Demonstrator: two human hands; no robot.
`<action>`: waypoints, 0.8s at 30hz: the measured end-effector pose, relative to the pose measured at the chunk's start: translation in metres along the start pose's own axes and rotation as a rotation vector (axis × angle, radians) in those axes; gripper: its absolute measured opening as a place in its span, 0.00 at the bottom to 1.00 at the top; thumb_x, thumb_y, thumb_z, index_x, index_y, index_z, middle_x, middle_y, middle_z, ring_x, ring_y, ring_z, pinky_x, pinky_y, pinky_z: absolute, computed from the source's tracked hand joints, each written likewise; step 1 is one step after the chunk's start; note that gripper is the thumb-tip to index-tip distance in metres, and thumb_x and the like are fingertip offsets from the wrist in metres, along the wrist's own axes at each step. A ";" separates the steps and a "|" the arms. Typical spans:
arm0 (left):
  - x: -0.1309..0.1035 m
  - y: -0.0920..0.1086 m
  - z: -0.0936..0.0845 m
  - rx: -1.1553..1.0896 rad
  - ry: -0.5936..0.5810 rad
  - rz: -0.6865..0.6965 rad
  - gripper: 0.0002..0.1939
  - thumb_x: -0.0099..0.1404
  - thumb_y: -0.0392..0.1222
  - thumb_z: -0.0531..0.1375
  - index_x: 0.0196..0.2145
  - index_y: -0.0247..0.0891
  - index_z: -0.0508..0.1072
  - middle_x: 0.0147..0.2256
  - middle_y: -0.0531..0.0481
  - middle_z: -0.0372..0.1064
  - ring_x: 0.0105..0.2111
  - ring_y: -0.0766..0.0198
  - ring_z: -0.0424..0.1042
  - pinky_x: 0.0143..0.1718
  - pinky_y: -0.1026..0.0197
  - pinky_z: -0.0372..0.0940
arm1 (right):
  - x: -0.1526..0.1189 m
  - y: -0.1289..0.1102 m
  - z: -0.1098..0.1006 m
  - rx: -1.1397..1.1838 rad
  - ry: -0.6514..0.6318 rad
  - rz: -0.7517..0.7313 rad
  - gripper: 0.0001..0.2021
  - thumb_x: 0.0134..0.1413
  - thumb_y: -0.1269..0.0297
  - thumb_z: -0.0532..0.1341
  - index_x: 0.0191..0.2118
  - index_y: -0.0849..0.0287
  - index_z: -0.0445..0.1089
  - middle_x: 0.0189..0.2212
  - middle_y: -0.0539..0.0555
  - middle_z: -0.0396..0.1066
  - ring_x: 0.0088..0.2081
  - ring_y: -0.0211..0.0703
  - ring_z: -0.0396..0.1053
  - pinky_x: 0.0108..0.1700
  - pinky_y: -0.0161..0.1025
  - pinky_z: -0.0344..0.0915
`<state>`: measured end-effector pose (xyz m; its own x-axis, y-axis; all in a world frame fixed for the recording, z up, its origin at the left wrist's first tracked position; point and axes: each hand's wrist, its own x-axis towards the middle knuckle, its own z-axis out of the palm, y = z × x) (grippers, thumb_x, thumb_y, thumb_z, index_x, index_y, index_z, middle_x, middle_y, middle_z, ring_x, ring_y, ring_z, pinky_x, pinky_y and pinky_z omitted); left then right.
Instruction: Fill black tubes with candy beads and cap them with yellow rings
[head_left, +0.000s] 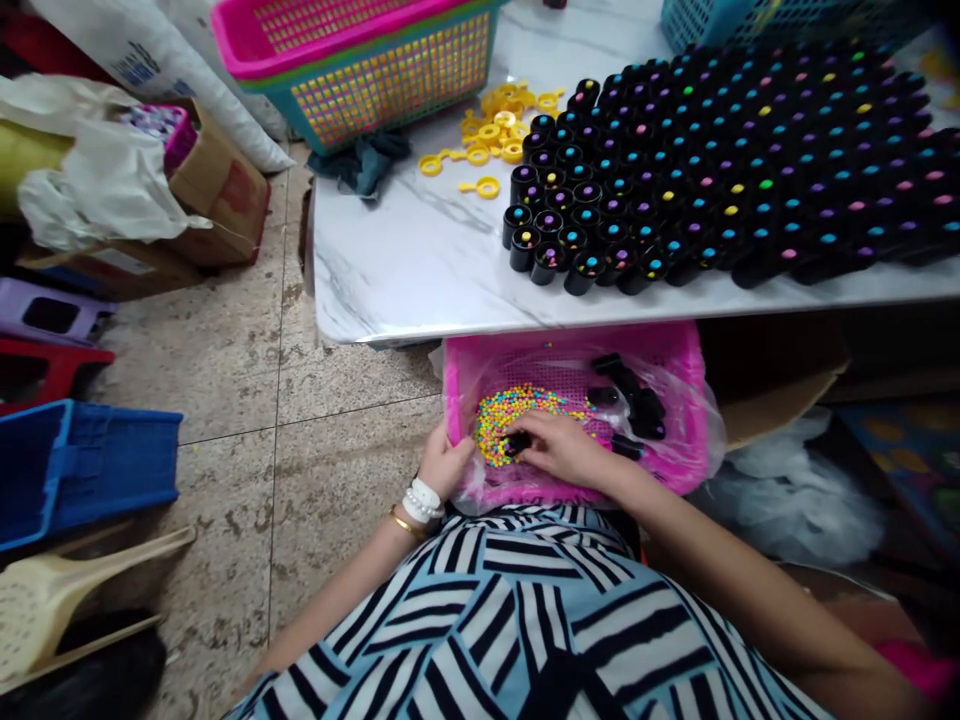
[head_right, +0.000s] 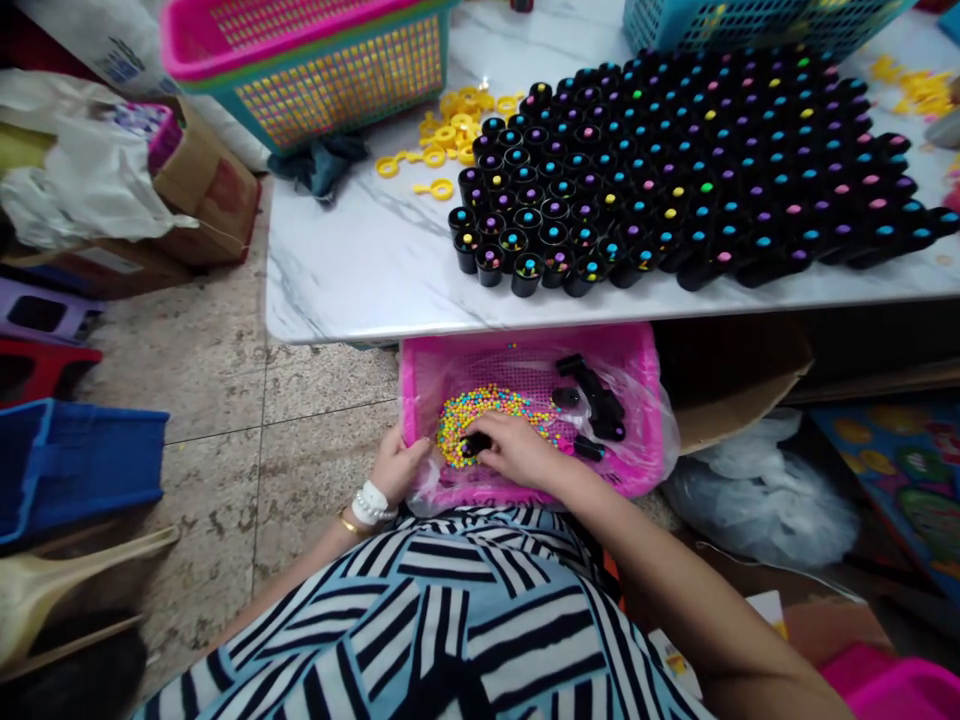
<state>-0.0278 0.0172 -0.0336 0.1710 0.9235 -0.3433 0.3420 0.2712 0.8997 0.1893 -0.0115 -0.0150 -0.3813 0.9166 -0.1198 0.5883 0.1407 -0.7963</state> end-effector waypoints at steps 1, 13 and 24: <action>-0.001 0.001 -0.001 0.040 0.067 0.076 0.19 0.55 0.37 0.57 0.46 0.37 0.71 0.37 0.48 0.72 0.39 0.58 0.72 0.43 0.55 0.68 | -0.005 0.004 -0.004 0.119 0.025 0.049 0.15 0.50 0.75 0.61 0.45 0.58 0.71 0.40 0.53 0.72 0.34 0.38 0.70 0.40 0.37 0.68; -0.015 0.056 0.011 0.319 -0.119 0.830 0.24 0.61 0.44 0.65 0.54 0.40 0.69 0.42 0.44 0.67 0.42 0.58 0.70 0.42 0.55 0.70 | -0.009 -0.013 -0.004 0.690 0.114 0.134 0.16 0.48 0.73 0.59 0.45 0.56 0.68 0.36 0.48 0.71 0.24 0.30 0.67 0.27 0.29 0.65; -0.002 0.054 0.006 0.364 -0.062 0.798 0.18 0.60 0.45 0.66 0.48 0.39 0.74 0.40 0.46 0.69 0.40 0.60 0.71 0.41 0.57 0.71 | -0.043 0.030 -0.056 -0.754 0.342 0.414 0.12 0.59 0.64 0.59 0.47 0.61 0.70 0.43 0.64 0.73 0.43 0.56 0.70 0.36 0.43 0.67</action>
<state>-0.0039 0.0283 0.0142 0.5310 0.7814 0.3277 0.3705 -0.5619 0.7396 0.2639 -0.0260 -0.0007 0.1235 0.9918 -0.0315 0.9850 -0.1264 -0.1178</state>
